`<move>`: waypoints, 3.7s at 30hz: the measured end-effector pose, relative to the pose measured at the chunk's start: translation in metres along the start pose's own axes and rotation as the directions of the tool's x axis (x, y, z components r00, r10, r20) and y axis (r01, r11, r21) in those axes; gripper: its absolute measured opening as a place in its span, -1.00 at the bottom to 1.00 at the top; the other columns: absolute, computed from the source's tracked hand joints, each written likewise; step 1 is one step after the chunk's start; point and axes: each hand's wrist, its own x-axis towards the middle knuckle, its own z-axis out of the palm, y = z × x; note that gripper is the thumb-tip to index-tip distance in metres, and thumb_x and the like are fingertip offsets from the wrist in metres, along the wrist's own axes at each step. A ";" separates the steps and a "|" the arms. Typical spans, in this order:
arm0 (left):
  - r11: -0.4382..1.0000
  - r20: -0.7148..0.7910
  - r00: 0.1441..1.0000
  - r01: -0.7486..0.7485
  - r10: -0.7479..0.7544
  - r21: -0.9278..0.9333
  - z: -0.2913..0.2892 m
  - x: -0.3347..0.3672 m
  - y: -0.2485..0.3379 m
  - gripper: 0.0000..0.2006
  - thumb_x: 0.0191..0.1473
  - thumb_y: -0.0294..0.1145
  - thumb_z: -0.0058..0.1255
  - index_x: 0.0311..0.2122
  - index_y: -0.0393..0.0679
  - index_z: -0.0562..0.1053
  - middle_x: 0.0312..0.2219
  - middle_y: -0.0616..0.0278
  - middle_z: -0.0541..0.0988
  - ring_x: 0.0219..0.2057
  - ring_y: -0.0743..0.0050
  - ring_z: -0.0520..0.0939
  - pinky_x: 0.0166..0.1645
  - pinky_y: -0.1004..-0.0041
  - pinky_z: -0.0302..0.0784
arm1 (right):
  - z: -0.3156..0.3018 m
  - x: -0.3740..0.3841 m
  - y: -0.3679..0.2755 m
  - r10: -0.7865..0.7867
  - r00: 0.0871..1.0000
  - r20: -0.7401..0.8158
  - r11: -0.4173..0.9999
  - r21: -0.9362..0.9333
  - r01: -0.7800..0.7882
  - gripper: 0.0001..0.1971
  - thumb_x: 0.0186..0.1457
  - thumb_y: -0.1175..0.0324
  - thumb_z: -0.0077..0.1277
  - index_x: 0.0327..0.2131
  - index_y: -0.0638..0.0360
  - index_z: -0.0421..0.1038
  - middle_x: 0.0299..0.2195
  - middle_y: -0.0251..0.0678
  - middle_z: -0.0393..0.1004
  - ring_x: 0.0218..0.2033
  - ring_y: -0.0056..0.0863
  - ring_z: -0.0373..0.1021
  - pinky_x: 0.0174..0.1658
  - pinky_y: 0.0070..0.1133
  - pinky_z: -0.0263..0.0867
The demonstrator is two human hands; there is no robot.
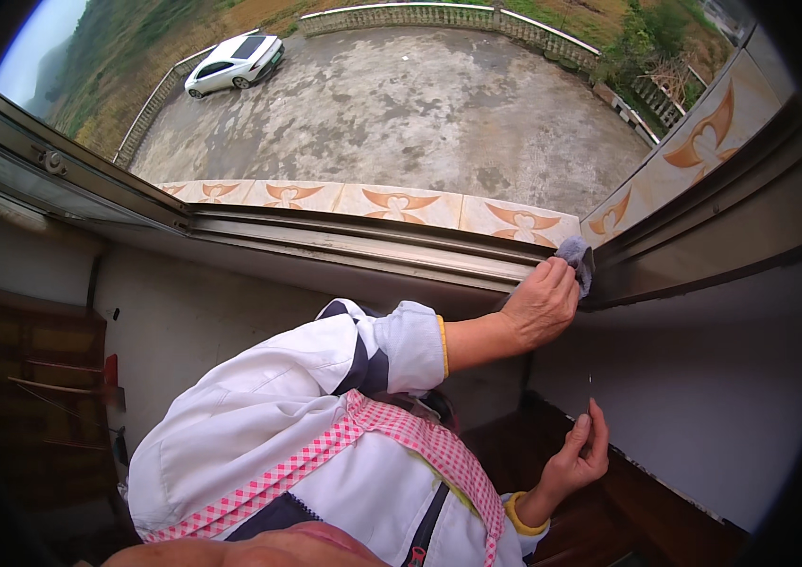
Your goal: The person cleans a window frame using a toothbrush and a cloth. They scrub the frame with the toothbrush, then wipe it with the cloth, repeating the process to remove dirt from the grooves.
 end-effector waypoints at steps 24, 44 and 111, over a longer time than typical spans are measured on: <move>-0.505 0.509 0.848 0.508 0.148 -0.698 -0.130 -0.058 -0.067 -0.65 0.35 -0.20 -0.19 -0.01 -0.27 0.45 -0.23 0.41 0.47 -0.16 0.70 0.40 -0.01 0.51 0.37 | 0.077 -0.003 -0.039 0.030 0.884 0.466 0.684 0.636 -0.358 -0.63 0.18 0.38 0.09 0.03 0.34 0.36 -0.60 -0.60 0.31 -0.69 -0.87 0.05 -0.63 -0.80 -0.13; -0.231 0.449 0.553 0.419 -0.702 -0.878 -0.273 -0.205 -0.200 -0.67 0.34 -0.27 -0.13 -0.09 -0.36 0.51 -0.26 0.30 0.61 -0.24 0.68 0.53 -0.11 0.61 0.45 | 0.169 -0.010 -0.108 -0.026 0.694 0.720 0.840 0.393 -0.376 -0.88 0.11 0.47 0.17 -0.45 0.25 0.45 -0.64 -0.58 0.34 -0.65 -0.87 0.14 -0.57 -0.83 -0.01; 0.986 0.099 0.981 0.167 -0.167 0.015 -0.070 -0.067 -0.049 -0.58 -0.07 0.01 0.11 -0.45 -0.24 0.49 -0.44 0.15 0.45 -0.33 0.24 0.48 -0.25 0.33 0.36 | 0.059 0.055 -0.018 0.102 0.903 0.417 0.859 0.420 -0.292 -0.85 0.26 0.44 -0.05 -0.25 0.33 0.49 -0.72 -0.65 0.08 -0.74 -0.90 -0.11 -0.66 -0.75 -0.26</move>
